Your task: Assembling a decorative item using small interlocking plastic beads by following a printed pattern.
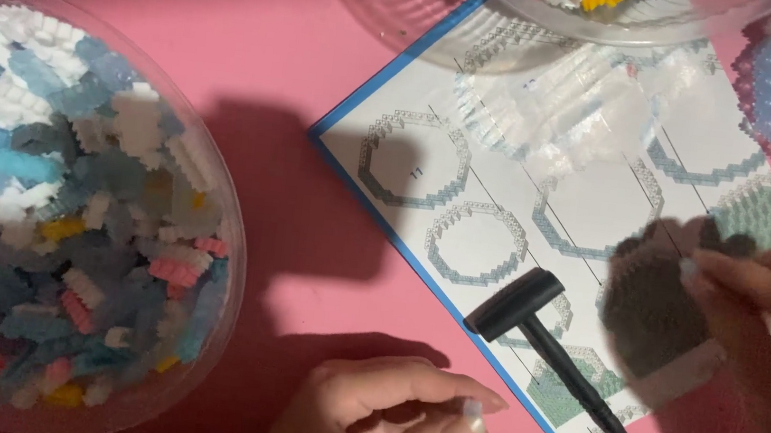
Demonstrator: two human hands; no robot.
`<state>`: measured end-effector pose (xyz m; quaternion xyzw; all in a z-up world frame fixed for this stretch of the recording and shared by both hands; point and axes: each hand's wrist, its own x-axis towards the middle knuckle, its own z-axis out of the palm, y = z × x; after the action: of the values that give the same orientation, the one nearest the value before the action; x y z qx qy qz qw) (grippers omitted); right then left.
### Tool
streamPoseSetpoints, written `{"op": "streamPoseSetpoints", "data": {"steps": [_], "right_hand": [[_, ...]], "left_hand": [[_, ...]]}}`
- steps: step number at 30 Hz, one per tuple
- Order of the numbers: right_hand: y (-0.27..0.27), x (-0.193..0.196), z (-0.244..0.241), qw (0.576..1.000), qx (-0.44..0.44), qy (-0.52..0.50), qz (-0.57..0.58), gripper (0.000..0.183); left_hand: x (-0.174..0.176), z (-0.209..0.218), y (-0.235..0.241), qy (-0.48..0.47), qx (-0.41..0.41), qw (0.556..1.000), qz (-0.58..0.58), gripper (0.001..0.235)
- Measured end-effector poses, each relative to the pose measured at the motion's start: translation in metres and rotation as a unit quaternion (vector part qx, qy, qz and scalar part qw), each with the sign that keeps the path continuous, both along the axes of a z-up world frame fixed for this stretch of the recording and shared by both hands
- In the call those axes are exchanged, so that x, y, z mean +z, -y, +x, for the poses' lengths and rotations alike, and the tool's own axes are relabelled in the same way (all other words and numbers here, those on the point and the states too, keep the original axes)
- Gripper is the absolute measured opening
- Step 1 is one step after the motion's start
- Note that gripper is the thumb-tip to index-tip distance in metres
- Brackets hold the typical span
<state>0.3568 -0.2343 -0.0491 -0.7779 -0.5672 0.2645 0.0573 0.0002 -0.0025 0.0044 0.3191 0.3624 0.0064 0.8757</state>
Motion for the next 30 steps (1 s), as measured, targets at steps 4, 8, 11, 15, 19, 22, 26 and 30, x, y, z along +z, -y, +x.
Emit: {"op": "streamPoseSetpoints", "data": {"steps": [4, 8, 11, 15, 19, 22, 26, 30], "right_hand": [[0.103, -0.064, -0.053, 0.962, -0.227, -0.138, -0.056, 0.078], [-0.048, 0.079, -0.175, 0.953, -0.203, -0.129, 0.183, 0.013], [-0.045, 0.065, -0.205, 0.854, -0.302, -0.377, 0.194, 0.011], [-0.043, 0.054, -0.233, 0.718, -0.42, -0.501, 0.239, 0.011], [-0.055, 0.057, -0.243, 0.666, -0.498, -0.508, 0.224, 0.013], [-0.063, 0.066, -0.238, 0.705, -0.493, -0.475, 0.186, 0.012], [-0.071, 0.07, -0.236, 0.744, -0.432, -0.461, 0.218, 0.013], [-0.072, 0.068, -0.238, 0.77, -0.395, -0.429, 0.257, 0.009]], "left_hand": [[0.021, 0.012, -0.019, -0.169, -0.106, 0.978, -0.06, 0.033], [0.019, 0.006, -0.013, -0.113, -0.128, 0.985, 0.019, 0.026], [0.029, 0.012, -0.017, -0.172, -0.156, 0.973, -0.001, 0.032], [0.032, 0.014, -0.016, -0.201, -0.175, 0.964, 0.016, 0.032], [0.029, 0.011, -0.009, -0.213, -0.158, 0.964, 0.017, 0.032], [0.029, 0.009, -0.008, -0.221, -0.159, 0.961, 0.044, 0.03], [0.027, 0.005, -0.005, -0.189, -0.136, 0.971, 0.062, 0.03], [0.032, 0.011, -0.009, -0.19, -0.126, 0.973, 0.027, 0.03]]}}
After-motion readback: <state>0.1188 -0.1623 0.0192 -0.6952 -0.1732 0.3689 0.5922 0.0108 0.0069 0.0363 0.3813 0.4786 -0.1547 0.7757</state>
